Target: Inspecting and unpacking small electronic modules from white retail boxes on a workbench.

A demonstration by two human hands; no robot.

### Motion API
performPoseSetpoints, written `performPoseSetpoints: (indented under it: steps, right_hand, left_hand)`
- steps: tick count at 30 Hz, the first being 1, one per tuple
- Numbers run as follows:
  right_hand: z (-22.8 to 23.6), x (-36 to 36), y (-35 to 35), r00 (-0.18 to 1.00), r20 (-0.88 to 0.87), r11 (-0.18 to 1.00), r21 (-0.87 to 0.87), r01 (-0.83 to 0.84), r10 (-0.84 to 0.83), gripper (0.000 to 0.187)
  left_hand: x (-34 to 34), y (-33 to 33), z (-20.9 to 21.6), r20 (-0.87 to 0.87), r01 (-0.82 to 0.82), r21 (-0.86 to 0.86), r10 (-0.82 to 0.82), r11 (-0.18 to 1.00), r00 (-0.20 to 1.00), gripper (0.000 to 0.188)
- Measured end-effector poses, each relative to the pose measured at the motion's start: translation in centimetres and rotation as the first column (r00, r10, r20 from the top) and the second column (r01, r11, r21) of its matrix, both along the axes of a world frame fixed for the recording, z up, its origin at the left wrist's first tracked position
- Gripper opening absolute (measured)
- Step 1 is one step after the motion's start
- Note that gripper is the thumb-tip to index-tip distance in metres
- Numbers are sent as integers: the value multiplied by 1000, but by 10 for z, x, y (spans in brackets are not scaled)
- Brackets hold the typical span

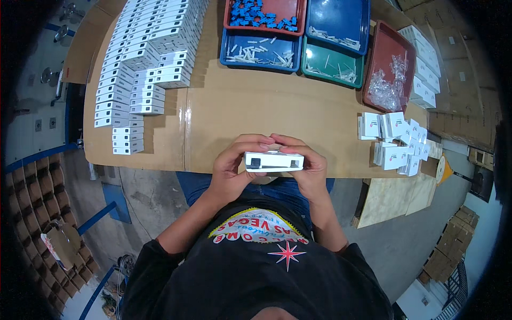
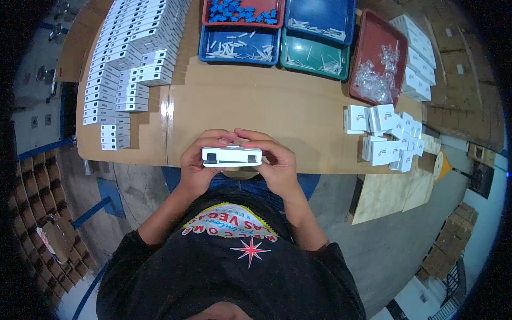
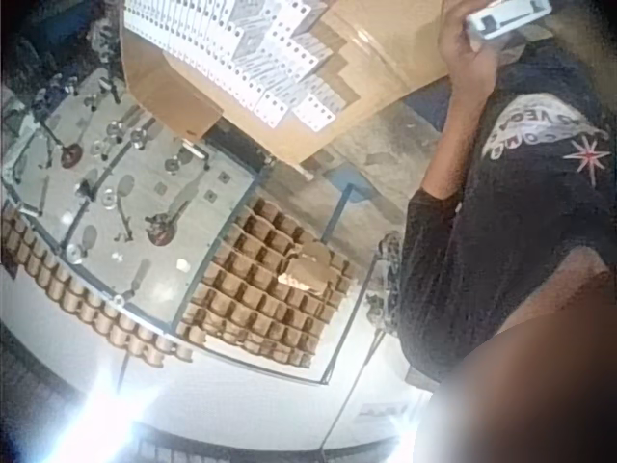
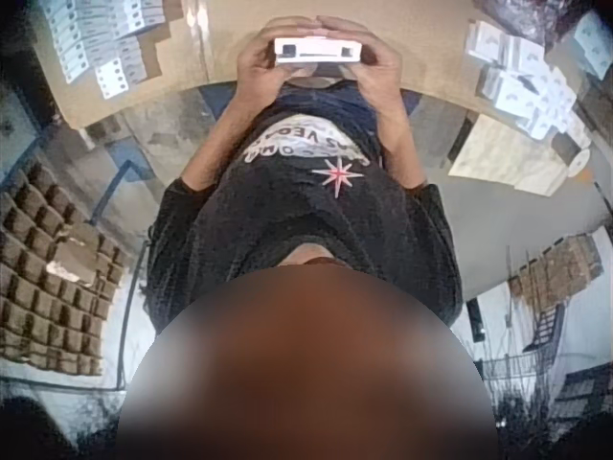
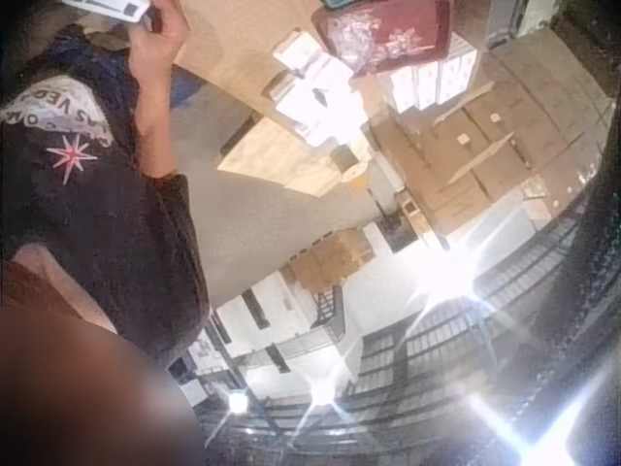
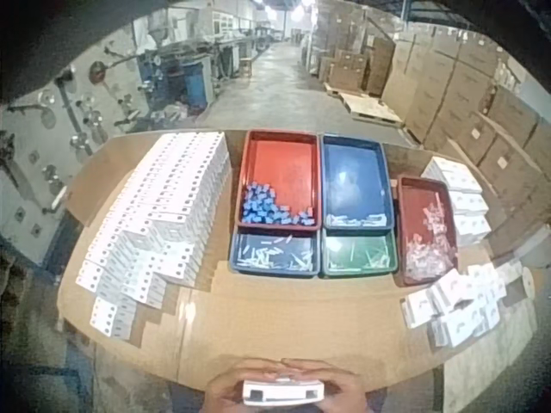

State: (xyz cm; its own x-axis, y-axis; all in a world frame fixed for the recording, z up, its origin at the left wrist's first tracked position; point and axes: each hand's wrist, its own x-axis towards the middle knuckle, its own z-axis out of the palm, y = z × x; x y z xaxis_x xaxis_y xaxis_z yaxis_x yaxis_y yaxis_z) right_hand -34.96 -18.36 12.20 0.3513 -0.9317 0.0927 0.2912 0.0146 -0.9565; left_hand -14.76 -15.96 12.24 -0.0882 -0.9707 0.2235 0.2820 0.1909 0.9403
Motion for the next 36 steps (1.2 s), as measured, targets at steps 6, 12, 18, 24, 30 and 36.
performPoseSetpoints:
  steps: [6, 12, 18, 24, 30, 36]
  right_hand:
    - [-1, -2, -1, 999, -34, 1000, 6, -15, 15, 38]
    - [1, -5, -1, 997, -61, 999, 0, -40, 39, 40]
    - [14, -3, -4, 991, -129, 997, -55, -55, 48, 46]
    - [15, 1, -3, 989, -148, 991, -134, -5, -15, 44]
    - [15, 6, 2, 979, -195, 989, -144, 38, -66, 43]
    - [14, 7, 2, 970, -213, 973, -219, 71, -119, 39]
  left_hand:
    - [5, 2, -9, -93, 87, 73, -80, 993, 992, 41]
    - [3, 1, -13, -143, 89, 90, -75, 992, 987, 39]
    - [4, 1, -12, -156, 90, 107, -73, 990, 985, 36]
    - [2, 3, -2, -161, 73, 142, -49, 987, 986, 47]
    - [-3, -2, -8, -150, -66, 53, 73, 996, 986, 48]
    - [2, -2, -11, -120, -35, 45, 40, 998, 992, 46]
